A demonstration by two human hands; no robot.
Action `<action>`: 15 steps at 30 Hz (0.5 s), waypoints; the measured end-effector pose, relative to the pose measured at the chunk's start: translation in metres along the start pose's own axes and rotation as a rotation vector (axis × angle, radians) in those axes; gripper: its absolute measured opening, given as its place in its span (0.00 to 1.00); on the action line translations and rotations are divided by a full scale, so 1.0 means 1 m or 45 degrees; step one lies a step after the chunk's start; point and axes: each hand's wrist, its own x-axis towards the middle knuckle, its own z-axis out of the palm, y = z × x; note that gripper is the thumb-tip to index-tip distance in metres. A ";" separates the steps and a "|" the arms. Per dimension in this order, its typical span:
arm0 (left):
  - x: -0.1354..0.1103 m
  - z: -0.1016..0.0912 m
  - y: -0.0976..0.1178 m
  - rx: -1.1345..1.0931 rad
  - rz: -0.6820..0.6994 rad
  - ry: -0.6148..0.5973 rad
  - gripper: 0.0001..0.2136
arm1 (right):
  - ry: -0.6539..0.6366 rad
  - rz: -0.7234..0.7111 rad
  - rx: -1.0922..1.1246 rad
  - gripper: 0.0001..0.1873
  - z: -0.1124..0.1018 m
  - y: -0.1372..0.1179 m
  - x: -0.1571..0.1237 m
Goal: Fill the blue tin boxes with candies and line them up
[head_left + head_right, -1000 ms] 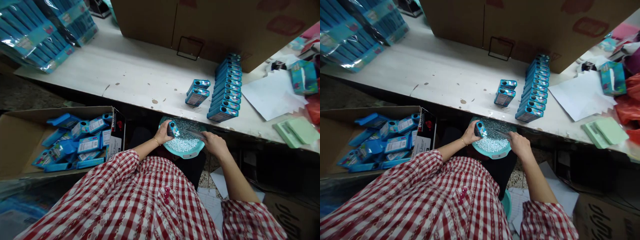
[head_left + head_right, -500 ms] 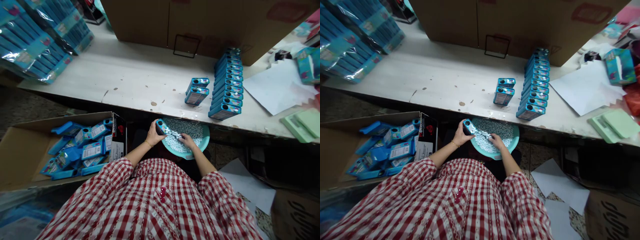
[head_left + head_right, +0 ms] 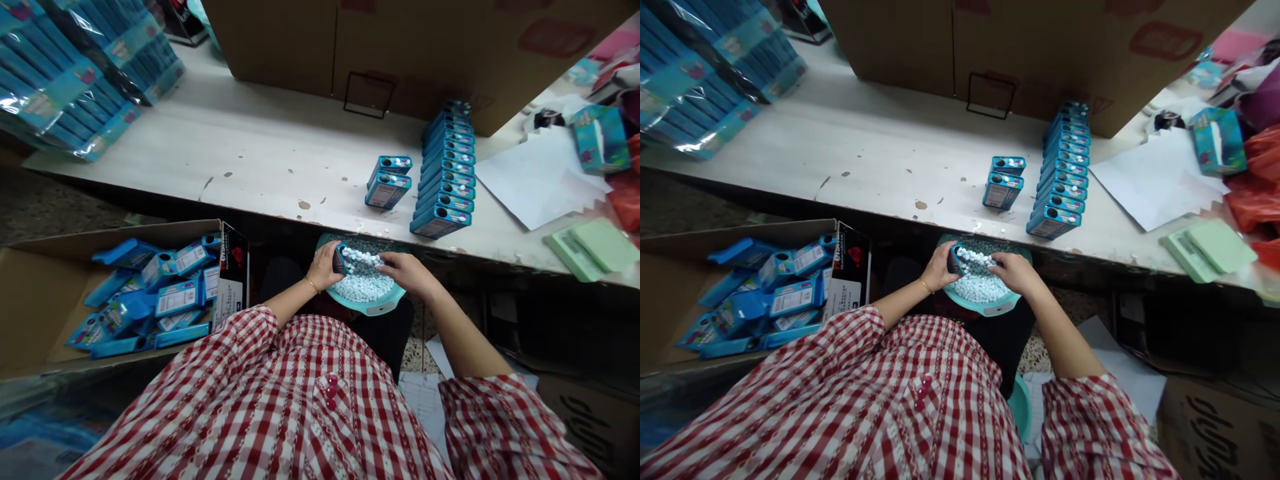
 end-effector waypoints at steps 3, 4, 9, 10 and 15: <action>-0.002 0.005 0.007 0.031 -0.016 -0.053 0.39 | -0.039 0.134 -0.434 0.19 -0.008 -0.031 0.004; -0.002 0.006 0.008 0.043 -0.029 -0.063 0.39 | -0.052 0.147 -0.530 0.19 -0.009 -0.041 0.005; -0.003 0.009 0.007 0.053 -0.017 -0.053 0.39 | -0.058 0.100 -0.745 0.17 -0.014 -0.070 -0.003; -0.003 0.009 0.005 0.037 -0.005 -0.039 0.39 | -0.034 0.094 -0.747 0.17 -0.016 -0.067 -0.007; -0.005 -0.002 -0.007 -0.059 -0.010 0.081 0.41 | -0.008 0.259 -0.641 0.19 -0.001 -0.002 -0.019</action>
